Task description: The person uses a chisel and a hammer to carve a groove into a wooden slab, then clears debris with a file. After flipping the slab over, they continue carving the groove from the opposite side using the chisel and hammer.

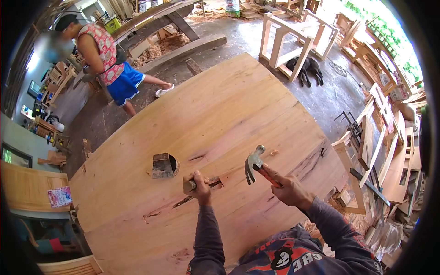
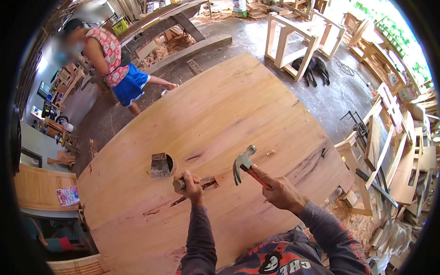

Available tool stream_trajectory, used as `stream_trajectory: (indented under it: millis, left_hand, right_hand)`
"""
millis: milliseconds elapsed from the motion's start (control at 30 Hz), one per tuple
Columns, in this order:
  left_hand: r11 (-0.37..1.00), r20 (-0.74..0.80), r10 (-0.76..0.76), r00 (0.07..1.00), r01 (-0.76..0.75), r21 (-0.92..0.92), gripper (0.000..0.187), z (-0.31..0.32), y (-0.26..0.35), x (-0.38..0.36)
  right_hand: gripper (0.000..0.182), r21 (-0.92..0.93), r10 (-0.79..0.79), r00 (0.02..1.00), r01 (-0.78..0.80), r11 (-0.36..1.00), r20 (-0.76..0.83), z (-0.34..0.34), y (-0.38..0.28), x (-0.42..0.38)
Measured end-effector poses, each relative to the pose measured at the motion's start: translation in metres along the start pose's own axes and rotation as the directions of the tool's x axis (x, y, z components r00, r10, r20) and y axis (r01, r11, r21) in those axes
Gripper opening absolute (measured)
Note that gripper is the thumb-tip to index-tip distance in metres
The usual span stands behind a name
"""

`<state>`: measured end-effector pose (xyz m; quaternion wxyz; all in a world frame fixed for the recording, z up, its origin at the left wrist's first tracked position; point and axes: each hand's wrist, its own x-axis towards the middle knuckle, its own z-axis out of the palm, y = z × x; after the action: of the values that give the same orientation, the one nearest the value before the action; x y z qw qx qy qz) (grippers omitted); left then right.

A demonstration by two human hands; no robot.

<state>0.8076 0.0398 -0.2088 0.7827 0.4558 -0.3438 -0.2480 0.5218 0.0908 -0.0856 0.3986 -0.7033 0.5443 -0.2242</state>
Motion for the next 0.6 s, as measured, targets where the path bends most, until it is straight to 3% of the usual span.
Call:
stream_trajectory:
  millis: [133, 167, 233, 333, 467, 600]
  left_hand:
    - [0.983, 0.042, 0.067, 0.997, -0.073, 0.168, 0.016, -0.010, -0.005, -0.029]
    - [0.967, 0.056, 0.162, 0.985, -0.169, 0.188, 0.015, -0.012, -0.014, -0.041]
    - [0.820, 0.317, 0.449, 0.835, -0.527, 0.226, 0.014, 0.004, 0.013, -0.047]
    - [0.862, 0.520, 0.305, 0.798, -0.464, 0.206, 0.021, -0.012, 0.016, -0.100]
    - [0.818, 0.703, 0.273, 0.657, -0.543, 0.190, 0.025, -0.018, 0.022, -0.109]
    - [0.851, 0.626, 0.310, 0.716, -0.502, 0.152, 0.024, -0.008, 0.022, -0.088]
  right_hand:
    - [0.074, -0.016, -0.012, 1.000, 0.012, 1.000, 0.012, 0.004, 0.002, -0.001]
    - [0.074, -0.027, -0.028, 1.000, 0.028, 0.999, 0.006, 0.006, 0.005, -0.002]
    - [0.073, -0.040, -0.045, 0.999, 0.045, 0.998, 0.001, 0.008, 0.008, -0.004]
    - [0.073, -0.034, -0.025, 1.000, 0.026, 0.999, 0.014, 0.010, 0.010, -0.009]
    - [0.074, -0.022, -0.017, 1.000, 0.017, 1.000, 0.002, 0.015, 0.013, -0.016]
    - [0.073, -0.050, 0.074, 0.996, -0.071, 0.996, 0.057, 0.019, 0.029, -0.026]
